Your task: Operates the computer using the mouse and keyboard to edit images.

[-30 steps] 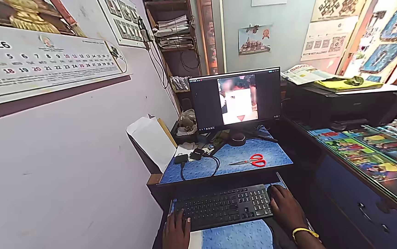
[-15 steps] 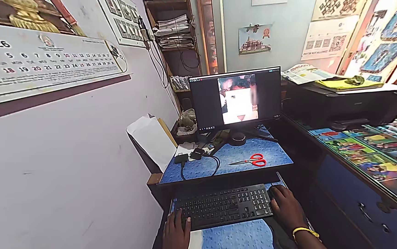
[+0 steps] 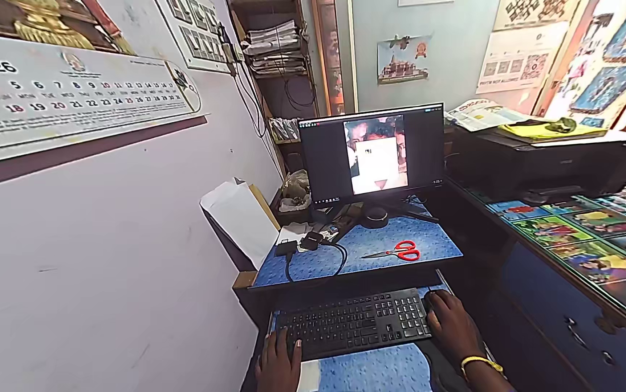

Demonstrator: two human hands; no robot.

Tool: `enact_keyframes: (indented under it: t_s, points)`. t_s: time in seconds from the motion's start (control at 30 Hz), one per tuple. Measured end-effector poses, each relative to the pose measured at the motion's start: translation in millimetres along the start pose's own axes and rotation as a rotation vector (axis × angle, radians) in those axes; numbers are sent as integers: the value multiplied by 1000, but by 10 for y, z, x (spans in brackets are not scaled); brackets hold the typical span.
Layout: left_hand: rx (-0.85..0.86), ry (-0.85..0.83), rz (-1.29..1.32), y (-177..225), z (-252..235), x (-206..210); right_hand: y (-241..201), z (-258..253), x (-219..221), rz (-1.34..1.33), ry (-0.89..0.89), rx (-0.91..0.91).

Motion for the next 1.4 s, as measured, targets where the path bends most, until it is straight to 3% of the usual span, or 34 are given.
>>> enact_keyframes:
  t_s: [1.4]
  points:
    - [49, 28, 18, -40, -36, 64, 36, -5, 38, -10, 30, 18]
Point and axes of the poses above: each hand's wrist, its own z-axis away from the middle knuckle, its own x-axis out of the palm, y = z × x, the point moved 4 cm from there along -z, towards the middle knuckle, and after that the axes turned 8 degrees about -x, right-handed, at the moved point
